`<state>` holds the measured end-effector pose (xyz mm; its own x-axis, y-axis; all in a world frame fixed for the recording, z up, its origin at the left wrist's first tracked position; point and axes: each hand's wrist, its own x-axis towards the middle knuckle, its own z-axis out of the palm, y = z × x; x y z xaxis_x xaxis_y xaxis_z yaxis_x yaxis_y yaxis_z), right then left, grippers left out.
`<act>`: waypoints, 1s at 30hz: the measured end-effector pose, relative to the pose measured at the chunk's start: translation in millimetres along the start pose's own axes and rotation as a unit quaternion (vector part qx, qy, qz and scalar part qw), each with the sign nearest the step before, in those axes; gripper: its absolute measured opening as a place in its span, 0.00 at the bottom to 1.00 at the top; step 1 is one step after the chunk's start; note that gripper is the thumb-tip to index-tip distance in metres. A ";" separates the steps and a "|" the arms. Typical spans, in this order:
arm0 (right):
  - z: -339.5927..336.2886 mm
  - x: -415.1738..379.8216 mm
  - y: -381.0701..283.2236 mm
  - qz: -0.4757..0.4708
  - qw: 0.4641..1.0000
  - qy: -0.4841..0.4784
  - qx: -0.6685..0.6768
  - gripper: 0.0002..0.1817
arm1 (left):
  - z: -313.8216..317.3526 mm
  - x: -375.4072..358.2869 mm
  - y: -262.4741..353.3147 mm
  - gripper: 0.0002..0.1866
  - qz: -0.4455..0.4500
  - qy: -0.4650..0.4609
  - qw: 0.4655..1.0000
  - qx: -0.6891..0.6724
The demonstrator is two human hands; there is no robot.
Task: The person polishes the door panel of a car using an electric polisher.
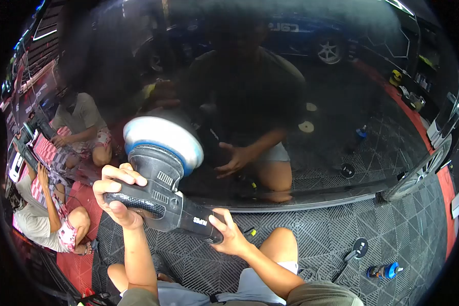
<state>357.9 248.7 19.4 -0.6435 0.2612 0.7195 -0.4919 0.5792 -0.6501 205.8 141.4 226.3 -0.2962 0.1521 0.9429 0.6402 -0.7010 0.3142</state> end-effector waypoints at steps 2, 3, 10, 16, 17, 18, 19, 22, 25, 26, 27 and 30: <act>-15.2 -5.2 4.1 -0.018 1.000 0.007 0.001 0.61 | 18.3 -3.4 1.4 0.22 -0.003 -0.009 1.000 -0.003; -19.3 -7.4 4.5 -0.019 1.000 0.011 0.000 0.61 | 24.0 -3.4 1.1 0.22 -0.002 -0.012 1.000 -0.005; -34.2 -12.7 -0.1 -0.013 1.000 0.010 0.005 0.62 | 43.6 -4.6 3.5 0.21 0.019 0.009 0.999 -0.027; -49.8 -26.0 4.8 -0.011 1.000 0.007 -0.001 0.62 | 56.4 -15.2 0.3 0.21 0.024 0.013 0.999 -0.025; -50.2 -26.0 5.2 -0.013 1.000 0.009 -0.003 0.62 | 56.8 -15.2 0.4 0.21 0.021 0.013 0.999 -0.023; -52.3 -26.9 5.0 -0.011 1.000 0.003 -0.015 0.62 | 58.0 -14.6 0.0 0.21 0.025 0.013 0.999 -0.030; -51.5 -26.8 3.8 -0.008 1.000 0.003 -0.013 0.62 | 58.7 -14.3 0.1 0.21 0.029 0.014 0.999 -0.037; -57.1 -28.2 2.0 -0.017 1.000 0.015 -0.005 0.62 | 68.5 -15.1 2.5 0.21 0.022 0.012 0.999 -0.048; -61.8 -32.2 3.8 -0.015 1.000 0.019 0.000 0.62 | 74.6 -17.3 1.9 0.21 0.017 0.006 0.998 -0.057; -60.4 -33.3 3.7 -0.015 1.000 0.021 0.001 0.62 | 74.1 -17.8 2.4 0.21 0.015 -0.001 0.998 -0.061; -62.2 -34.7 4.2 -0.016 1.000 0.024 0.003 0.62 | 76.6 -18.8 2.4 0.21 0.015 -0.003 0.998 -0.061; -71.8 -39.0 4.5 -0.015 1.000 0.025 0.006 0.62 | 86.8 -21.4 2.3 0.21 0.011 0.002 0.997 -0.072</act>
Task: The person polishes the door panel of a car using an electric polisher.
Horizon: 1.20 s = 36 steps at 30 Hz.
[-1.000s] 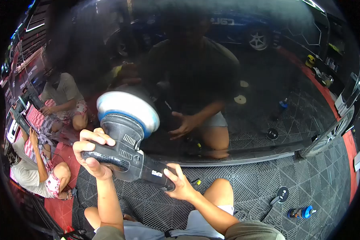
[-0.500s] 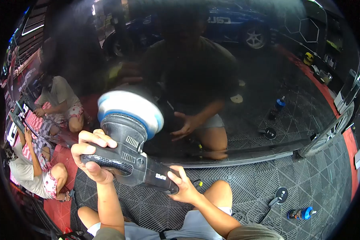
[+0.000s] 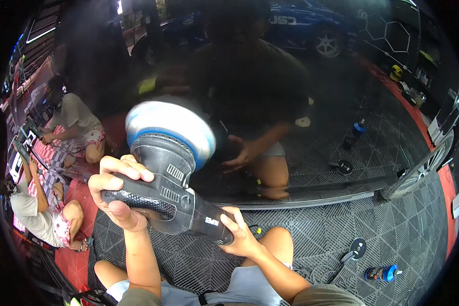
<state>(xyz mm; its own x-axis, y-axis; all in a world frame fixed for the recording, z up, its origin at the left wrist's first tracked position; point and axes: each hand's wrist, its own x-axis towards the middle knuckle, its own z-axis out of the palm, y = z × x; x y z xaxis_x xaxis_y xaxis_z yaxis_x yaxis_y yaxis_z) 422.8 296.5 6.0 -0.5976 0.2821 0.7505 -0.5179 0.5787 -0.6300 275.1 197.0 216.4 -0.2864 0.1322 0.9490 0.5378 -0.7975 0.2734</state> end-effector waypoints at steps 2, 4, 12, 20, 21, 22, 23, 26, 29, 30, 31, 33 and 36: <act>-5.1 -1.7 0.2 0.001 1.000 -0.003 0.002 0.62 | 5.0 -0.7 -1.0 0.21 0.004 0.004 1.000 -0.013; -9.1 -2.6 0.5 -0.002 1.000 0.003 -0.001 0.62 | 11.9 -1.5 -1.4 0.21 0.004 0.001 1.000 -0.012; -34.4 -11.9 -1.3 -0.017 0.999 0.014 -0.037 0.67 | 42.3 -4.8 -3.5 0.20 0.017 -0.032 0.999 0.006; -60.5 -19.0 -6.2 0.005 1.000 0.025 0.006 0.64 | 72.0 -6.2 -5.9 0.20 0.029 -0.061 0.997 0.030; -63.1 -18.9 -7.4 0.007 1.000 0.029 0.009 0.64 | 76.8 -5.7 -5.9 0.20 0.026 -0.066 0.997 0.029; -65.5 -19.0 -6.3 -0.007 0.999 0.037 -0.004 0.64 | 81.1 -5.1 -6.6 0.20 0.028 -0.069 0.997 0.023; -68.6 -20.8 -6.6 -0.007 0.999 0.039 -0.004 0.64 | 86.2 -4.4 -7.0 0.20 0.027 -0.071 0.997 0.023; -78.5 -25.3 -9.4 -0.006 0.998 0.053 -0.036 0.64 | 98.3 -3.4 -10.3 0.21 0.037 -0.098 0.994 0.018; -87.8 -27.2 -9.1 -0.015 0.997 0.066 -0.041 0.65 | 109.7 -4.7 -12.3 0.20 0.041 -0.102 0.994 0.015; -92.2 -27.4 -12.8 -0.008 0.996 0.066 -0.052 0.65 | 113.7 -5.6 -13.4 0.20 0.038 -0.099 0.994 0.010; -94.5 -28.3 -12.7 -0.006 0.997 0.066 -0.051 0.65 | 116.1 -5.6 -12.7 0.20 0.035 -0.099 0.994 0.010; -97.4 -29.1 -9.5 -0.020 0.996 0.071 -0.041 0.65 | 119.4 -2.6 -10.8 0.23 0.043 -0.150 0.986 0.066; -101.8 -39.6 0.5 0.015 0.998 0.050 -0.028 0.65 | 126.0 0.7 -12.0 0.23 0.049 -0.166 0.983 0.058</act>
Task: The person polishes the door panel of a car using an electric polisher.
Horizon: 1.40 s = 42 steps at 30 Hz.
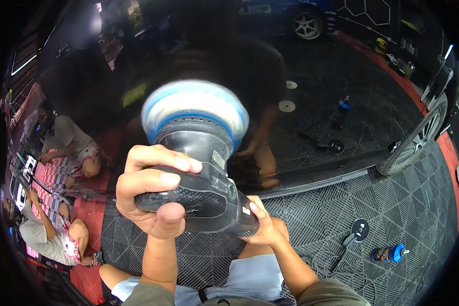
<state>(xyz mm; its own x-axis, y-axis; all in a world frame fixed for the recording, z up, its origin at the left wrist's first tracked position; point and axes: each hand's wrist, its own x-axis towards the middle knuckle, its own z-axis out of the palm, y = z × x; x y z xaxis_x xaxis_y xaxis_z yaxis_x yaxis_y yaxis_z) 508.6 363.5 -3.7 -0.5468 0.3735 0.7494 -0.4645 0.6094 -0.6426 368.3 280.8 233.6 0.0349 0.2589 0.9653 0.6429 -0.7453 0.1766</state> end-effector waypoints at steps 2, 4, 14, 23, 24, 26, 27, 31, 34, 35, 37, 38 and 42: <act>-4.9 -12.8 12.2 0.035 0.999 -0.028 0.007 0.66 | 3.1 2.9 0.0 0.23 -0.002 -0.006 1.000 0.000; -10.7 -14.5 13.9 0.031 0.999 -0.034 0.005 0.66 | 6.5 5.3 -0.5 0.23 0.009 -0.016 1.000 0.007; -29.9 -37.8 18.1 0.100 0.994 -0.025 0.026 0.70 | 39.4 17.0 8.4 0.17 -0.023 0.032 0.999 0.001; -44.4 -44.5 -1.2 0.223 0.973 0.030 -0.047 0.55 | 71.8 28.8 11.7 0.13 -0.030 0.029 0.999 0.005; -45.8 -44.4 -3.2 0.254 0.966 0.030 -0.037 0.55 | 74.8 28.8 9.5 0.13 -0.020 0.031 0.999 0.007; -45.9 -53.4 5.2 0.264 0.962 0.069 -0.026 0.45 | 78.6 29.2 4.5 0.13 -0.002 0.038 0.999 0.010; -47.9 -50.3 3.1 0.263 0.962 0.063 -0.025 0.45 | 80.8 29.0 2.9 0.13 0.015 0.041 0.999 0.009; -48.4 -39.9 -7.2 0.227 0.971 0.064 -0.033 0.28 | 87.5 29.4 5.3 0.13 0.015 0.017 1.000 0.010; -49.7 -48.5 -4.5 0.244 0.962 0.120 0.004 0.30 | 94.7 27.7 6.7 0.14 0.019 0.011 1.000 0.009; -53.0 -48.0 -6.8 0.244 0.963 0.113 0.004 0.30 | 96.4 27.9 8.3 0.14 0.015 0.008 1.000 0.013; -57.5 -46.1 -9.0 0.232 0.969 0.082 -0.027 0.30 | 100.4 30.0 8.4 0.14 0.017 0.018 1.000 0.007; -58.6 -48.2 -6.4 0.240 0.966 0.091 -0.020 0.28 | 102.0 31.1 8.4 0.14 0.018 0.025 1.000 -0.006; -54.7 -28.9 -25.6 0.221 0.964 0.150 -0.008 0.23 | 104.4 45.1 12.5 0.14 0.022 0.014 1.000 -0.014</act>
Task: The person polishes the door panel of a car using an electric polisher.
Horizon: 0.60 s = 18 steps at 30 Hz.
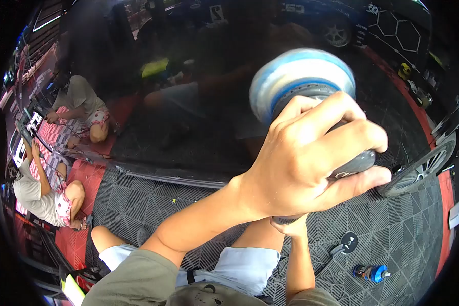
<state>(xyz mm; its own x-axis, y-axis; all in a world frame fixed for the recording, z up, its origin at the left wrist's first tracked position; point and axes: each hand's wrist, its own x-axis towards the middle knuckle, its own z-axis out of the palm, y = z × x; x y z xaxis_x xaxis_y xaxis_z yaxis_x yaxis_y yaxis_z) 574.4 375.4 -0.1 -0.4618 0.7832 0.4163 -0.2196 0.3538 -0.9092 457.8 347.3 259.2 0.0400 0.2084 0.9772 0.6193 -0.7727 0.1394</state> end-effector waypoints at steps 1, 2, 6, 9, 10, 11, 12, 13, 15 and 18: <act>-0.3 3.6 -6.3 -0.001 1.000 0.000 0.000 0.23 | -0.3 4.6 1.4 0.14 0.001 0.000 1.000 0.000; -0.1 7.2 -11.6 -0.005 1.000 -0.014 0.001 0.23 | -0.6 9.7 2.0 0.13 0.003 -0.002 1.000 -0.005; -7.7 7.8 -1.4 -0.030 0.995 -0.092 0.003 0.37 | -5.7 26.5 7.5 0.13 -0.014 -0.019 1.000 -0.016; -3.7 8.9 -4.0 -0.019 0.994 -0.101 -0.020 0.38 | -13.2 35.9 11.6 0.13 -0.018 -0.026 0.999 -0.014; 0.4 9.4 -6.9 -0.045 0.997 -0.069 -0.007 0.38 | -14.2 38.1 13.2 0.14 -0.016 -0.028 0.999 -0.010; 2.4 10.6 -9.3 -0.074 0.997 -0.037 0.005 0.38 | -14.9 40.7 14.8 0.14 -0.012 -0.030 0.999 -0.006; 2.2 12.6 -9.9 -0.075 0.997 -0.035 0.003 0.38 | -15.5 42.5 14.4 0.14 -0.011 -0.028 1.000 -0.009; 2.0 12.9 -11.0 -0.087 0.996 -0.033 -0.014 0.38 | -15.2 43.6 14.1 0.14 -0.010 -0.028 0.999 -0.011; 3.7 17.2 -16.2 -0.115 0.992 -0.028 -0.047 0.39 | -15.2 47.0 13.5 0.14 0.017 -0.008 1.000 -0.013; 12.7 18.6 -33.5 -0.086 0.995 -0.035 0.018 0.39 | -18.0 48.1 13.1 0.14 0.017 -0.009 1.000 -0.011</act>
<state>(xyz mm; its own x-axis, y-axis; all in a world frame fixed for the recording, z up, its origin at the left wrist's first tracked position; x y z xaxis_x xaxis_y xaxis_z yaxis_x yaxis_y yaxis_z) 562.3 371.6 38.2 -0.4726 0.6745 0.5671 -0.3316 0.4601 -0.8236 453.7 336.4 310.9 0.0754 0.1925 0.9784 0.6006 -0.7920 0.1095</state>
